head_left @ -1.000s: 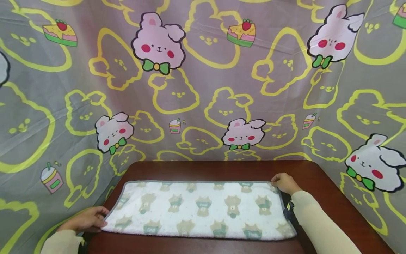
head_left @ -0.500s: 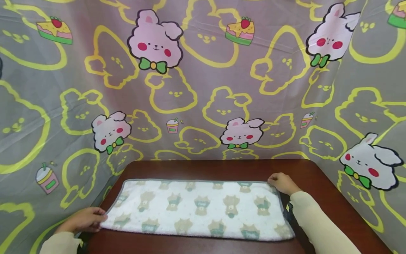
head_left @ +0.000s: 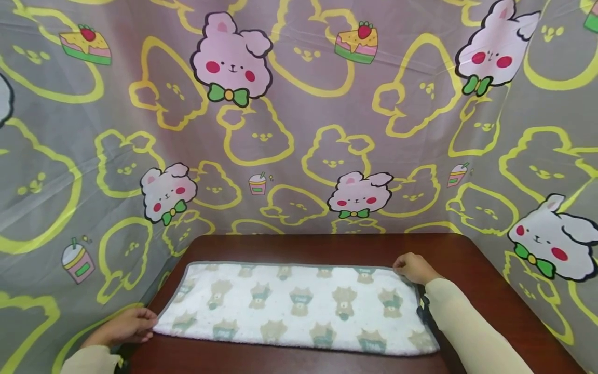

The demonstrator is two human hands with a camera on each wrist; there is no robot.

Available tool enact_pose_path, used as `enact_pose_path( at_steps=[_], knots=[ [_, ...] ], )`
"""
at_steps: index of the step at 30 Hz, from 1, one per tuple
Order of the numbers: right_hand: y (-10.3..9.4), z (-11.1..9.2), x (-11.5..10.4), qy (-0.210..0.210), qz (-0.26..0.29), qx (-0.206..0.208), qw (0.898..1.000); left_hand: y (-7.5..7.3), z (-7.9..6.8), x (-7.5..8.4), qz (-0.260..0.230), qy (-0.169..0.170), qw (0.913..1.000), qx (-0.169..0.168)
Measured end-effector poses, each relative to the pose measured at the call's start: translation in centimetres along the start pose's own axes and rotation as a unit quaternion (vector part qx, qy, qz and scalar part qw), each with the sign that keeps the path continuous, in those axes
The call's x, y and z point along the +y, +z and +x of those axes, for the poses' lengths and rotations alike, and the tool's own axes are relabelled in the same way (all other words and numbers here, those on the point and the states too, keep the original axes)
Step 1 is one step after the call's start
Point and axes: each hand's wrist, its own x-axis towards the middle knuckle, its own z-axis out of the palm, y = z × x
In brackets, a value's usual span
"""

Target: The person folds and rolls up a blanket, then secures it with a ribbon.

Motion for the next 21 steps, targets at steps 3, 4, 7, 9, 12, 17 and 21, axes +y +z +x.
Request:
enact_pose_path(
  at_steps=[3,4,7,9,12,17,21],
  knots=[
    [-0.1,-0.3,-0.2,0.01,0.007,-0.005,1.0,-0.1,0.3,0.1,0.008,0.001,0.9999,0.01],
    [-0.1,-0.4,-0.3,0.01,0.007,-0.007,1.0,-0.1,0.4,0.2,0.011,0.0,0.9998,0.016],
    [-0.2,-0.7,-0.2,0.015,0.005,-0.01,1.0,0.0,0.7,0.5,0.013,-0.006,0.9994,0.031],
    [-0.2,-0.9,-0.1,0.015,-0.001,-0.012,1.0,0.1,0.9,0.7,0.017,-0.011,0.9987,0.046],
    [-0.2,-1.2,0.0,0.016,-0.005,-0.013,1.0,0.1,1.3,0.8,0.019,-0.008,0.998,0.059],
    [-0.4,-1.6,-0.1,0.025,-0.012,-0.015,1.0,0.2,2.2,0.8,0.018,-0.009,0.9949,0.099],
    [-0.7,-2.1,-0.4,0.034,-0.02,-0.018,0.999,0.4,3.0,0.8,0.008,-0.005,0.9926,0.121]
  ],
)
